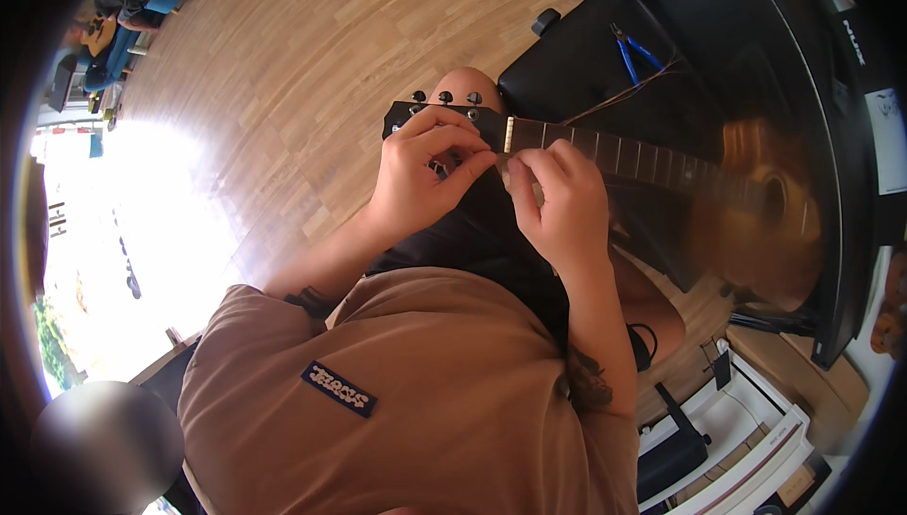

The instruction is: The person strings an acoustic guitar by threading a new string through the bridge, pulling it along the fretboard, and securing it at the headstock. The person repeats this process for multiple strings, adjusting tension and positioning as needed.

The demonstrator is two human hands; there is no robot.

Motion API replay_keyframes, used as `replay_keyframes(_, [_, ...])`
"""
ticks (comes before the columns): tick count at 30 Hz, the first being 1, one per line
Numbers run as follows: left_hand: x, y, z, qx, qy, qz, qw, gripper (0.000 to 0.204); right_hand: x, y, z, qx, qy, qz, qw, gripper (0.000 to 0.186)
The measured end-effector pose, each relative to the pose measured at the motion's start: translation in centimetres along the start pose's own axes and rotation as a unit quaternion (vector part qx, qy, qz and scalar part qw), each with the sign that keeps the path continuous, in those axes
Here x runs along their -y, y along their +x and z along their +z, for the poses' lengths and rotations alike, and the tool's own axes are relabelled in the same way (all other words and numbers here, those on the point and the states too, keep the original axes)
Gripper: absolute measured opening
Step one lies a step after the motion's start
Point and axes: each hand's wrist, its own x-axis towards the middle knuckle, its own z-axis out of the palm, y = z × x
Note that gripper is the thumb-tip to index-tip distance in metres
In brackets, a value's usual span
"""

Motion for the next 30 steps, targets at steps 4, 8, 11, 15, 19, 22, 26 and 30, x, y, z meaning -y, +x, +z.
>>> replay_keyframes(4, [1.7, 0.9, -0.1, 0.007, -0.136, -0.046, 0.99, 0.021, 0.4, 0.4, 0.8, -0.024, 0.022, 0.102, 0.994, 0.008])
replay_keyframes(8, [2.5, 1.5, -0.4, 0.025, -0.172, -0.115, 0.978, 0.021, 0.2, 1.1, 1.6, -0.037, 0.067, 0.121, 0.99, 0.009])
replay_keyframes(11, [3.0, 1.9, -0.7, 0.008, -0.245, -0.164, 0.955, 0.017, -0.2, 1.5, 2.1, -0.032, 0.067, 0.119, 0.99, 0.008])
replay_keyframes(15, [3.4, 2.4, -1.6, -0.008, -0.264, -0.196, 0.944, 0.012, -0.6, 2.3, 2.8, -0.03, 0.054, 0.089, 0.994, 0.012])
replay_keyframes(19, [4.4, 2.7, -1.6, -0.027, -0.155, -0.143, 0.977, 0.012, -0.6, 3.6, 3.5, 0.021, 0.069, 0.058, 0.996, 0.019])
replay_keyframes(22, [4.1, 2.7, -1.6, 0.007, -0.051, -0.099, 0.994, 0.015, 0.4, 5.3, 3.5, 0.09, 0.073, 0.076, 0.99, 0.016])
replay_keyframes(26, [3.6, 2.4, -1.1, 0.01, -0.105, -0.09, 0.99, 0.019, -1.0, 5.4, 4.3, 0.046, 0.147, 0.078, 0.985, 0.008])
replay_keyframes(30, [3.6, 2.4, -1.0, 0.023, -0.264, -0.156, 0.951, 0.025, -1.3, 4.8, 4.2, 0.035, 0.256, 0.176, 0.95, 0.007])
